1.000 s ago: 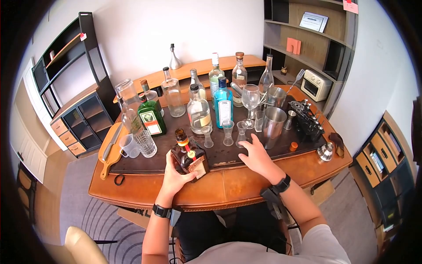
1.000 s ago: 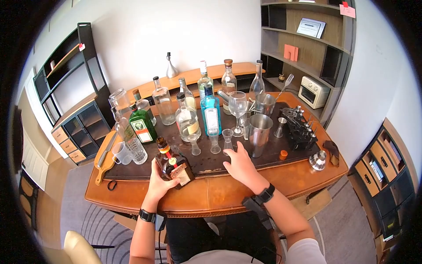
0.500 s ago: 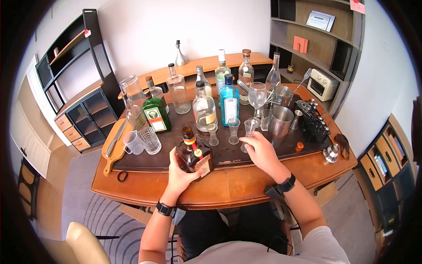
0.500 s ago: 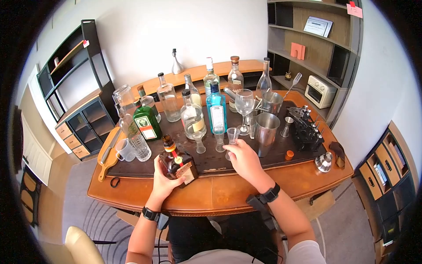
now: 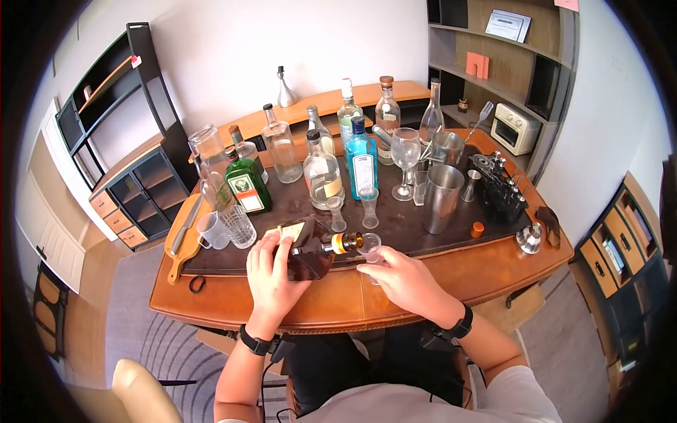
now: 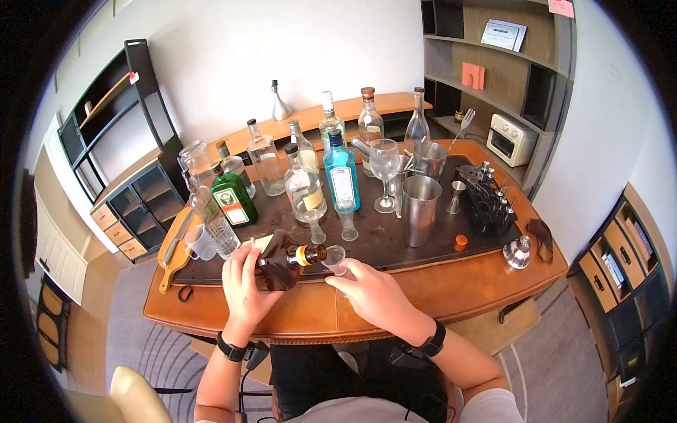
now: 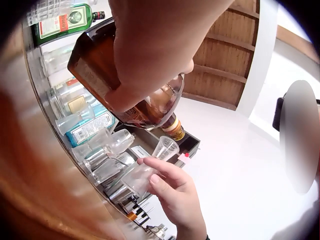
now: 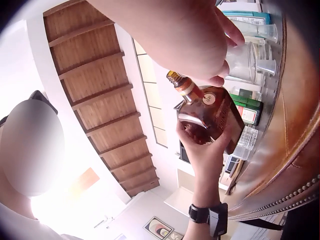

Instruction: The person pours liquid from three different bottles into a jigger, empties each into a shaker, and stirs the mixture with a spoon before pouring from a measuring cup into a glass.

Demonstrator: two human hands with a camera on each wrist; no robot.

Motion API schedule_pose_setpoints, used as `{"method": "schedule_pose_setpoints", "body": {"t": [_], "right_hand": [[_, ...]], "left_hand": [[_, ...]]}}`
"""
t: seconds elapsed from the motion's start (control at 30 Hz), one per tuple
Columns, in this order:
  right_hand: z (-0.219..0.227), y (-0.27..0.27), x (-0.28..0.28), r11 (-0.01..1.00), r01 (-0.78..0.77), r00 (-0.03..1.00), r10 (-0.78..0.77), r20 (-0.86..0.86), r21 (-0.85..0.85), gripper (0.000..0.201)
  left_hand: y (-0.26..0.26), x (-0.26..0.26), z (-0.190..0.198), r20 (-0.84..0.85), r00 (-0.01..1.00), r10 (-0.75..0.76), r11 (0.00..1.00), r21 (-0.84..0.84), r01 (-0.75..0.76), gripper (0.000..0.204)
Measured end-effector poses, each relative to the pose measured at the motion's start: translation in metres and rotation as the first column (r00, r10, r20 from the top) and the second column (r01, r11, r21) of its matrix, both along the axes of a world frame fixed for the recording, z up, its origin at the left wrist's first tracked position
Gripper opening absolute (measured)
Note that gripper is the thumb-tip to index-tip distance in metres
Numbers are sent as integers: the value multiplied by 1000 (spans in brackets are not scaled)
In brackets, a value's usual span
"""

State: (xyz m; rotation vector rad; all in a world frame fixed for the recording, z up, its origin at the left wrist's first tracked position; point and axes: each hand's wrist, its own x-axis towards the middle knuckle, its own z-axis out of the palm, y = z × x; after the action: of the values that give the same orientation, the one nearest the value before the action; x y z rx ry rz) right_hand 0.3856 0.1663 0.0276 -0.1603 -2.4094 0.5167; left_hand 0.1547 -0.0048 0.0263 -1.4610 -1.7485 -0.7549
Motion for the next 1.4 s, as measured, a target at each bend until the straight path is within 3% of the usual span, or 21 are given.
{"method": "schedule_pose_setpoints", "body": {"t": [0.2, 0.3, 0.53, 0.8, 0.9, 1.4], "right_hand": [[-10, -2, 0, 1000, -5, 1000, 5, 6, -2, 27], [-15, -1, -3, 1000, -4, 1000, 4, 6, 22, 27], [-24, 4, -5, 999, -43, 995, 41, 91, 22, 32], [-30, 5, -10, 999, -31, 999, 32, -27, 22, 26], [-29, 5, -8, 999, -38, 999, 37, 40, 20, 30], [-21, 1, -4, 999, -34, 996, 34, 78, 2, 29]], "left_hand": [[-10, -6, 13, -218, 974, 60, 996, -54, -73, 81], [-10, -5, 21, -228, 972, 49, 997, -52, -63, 70], [-12, -6, 29, -326, 942, 83, 989, -88, -117, 72], [-12, -6, 35, -392, 914, 100, 987, -75, -140, 62], [-13, -9, 37, -426, 900, 92, 984, -98, -146, 76], [-12, -10, 34, -393, 914, 98, 982, -110, -153, 87]]}}
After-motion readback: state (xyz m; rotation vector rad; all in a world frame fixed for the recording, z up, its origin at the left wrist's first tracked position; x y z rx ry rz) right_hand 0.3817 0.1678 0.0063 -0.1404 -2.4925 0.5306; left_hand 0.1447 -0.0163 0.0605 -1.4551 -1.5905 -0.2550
